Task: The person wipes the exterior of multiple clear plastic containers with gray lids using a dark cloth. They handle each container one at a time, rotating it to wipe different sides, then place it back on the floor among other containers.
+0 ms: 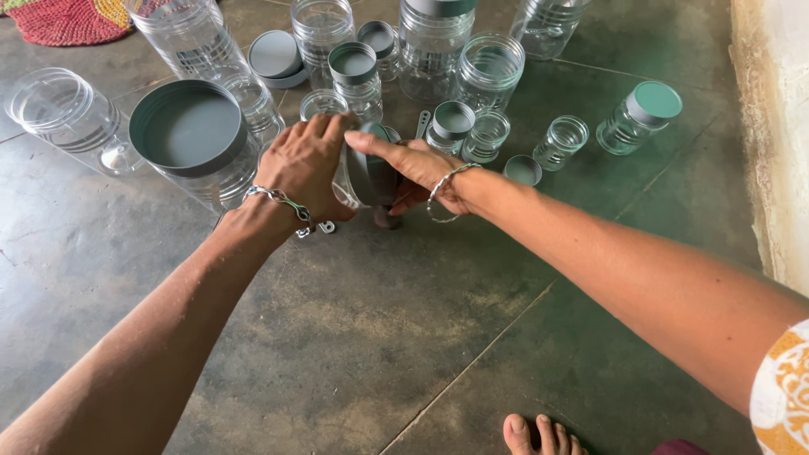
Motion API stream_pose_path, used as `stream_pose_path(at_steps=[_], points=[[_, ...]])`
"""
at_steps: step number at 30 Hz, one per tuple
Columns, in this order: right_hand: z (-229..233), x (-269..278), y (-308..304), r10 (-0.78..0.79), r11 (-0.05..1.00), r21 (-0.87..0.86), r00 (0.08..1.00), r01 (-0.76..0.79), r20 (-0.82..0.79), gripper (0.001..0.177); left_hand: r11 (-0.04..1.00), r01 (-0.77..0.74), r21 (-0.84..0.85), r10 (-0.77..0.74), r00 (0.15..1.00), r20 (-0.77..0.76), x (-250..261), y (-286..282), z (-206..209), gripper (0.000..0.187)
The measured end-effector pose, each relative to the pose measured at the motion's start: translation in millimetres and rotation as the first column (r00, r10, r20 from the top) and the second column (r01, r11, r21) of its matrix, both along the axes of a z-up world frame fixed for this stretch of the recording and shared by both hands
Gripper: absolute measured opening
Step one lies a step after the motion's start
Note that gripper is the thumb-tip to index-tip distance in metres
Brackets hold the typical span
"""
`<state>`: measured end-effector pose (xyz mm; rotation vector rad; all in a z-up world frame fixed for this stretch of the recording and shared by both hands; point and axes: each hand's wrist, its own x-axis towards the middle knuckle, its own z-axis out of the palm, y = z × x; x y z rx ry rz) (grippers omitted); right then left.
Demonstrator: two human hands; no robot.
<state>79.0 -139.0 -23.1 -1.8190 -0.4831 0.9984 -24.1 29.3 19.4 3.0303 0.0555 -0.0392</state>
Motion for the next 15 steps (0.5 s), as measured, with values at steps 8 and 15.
stream_pose_path(at_steps=[8, 15], points=[[-17, 4, -12, 0.287, 0.954, -0.220, 0.411, -0.204, 0.865, 0.113, 0.948, 0.152, 0.280, -0.066, 0.954, -0.293, 13, -8, -7, 0.125], [-20, 7, 3, -0.066, 0.992, 0.118, 0.959, 0.035, 0.277, 0.131, 1.000, 0.008, -0.001, -0.008, 0.999, -0.031, 9, -1, -11, 0.124]])
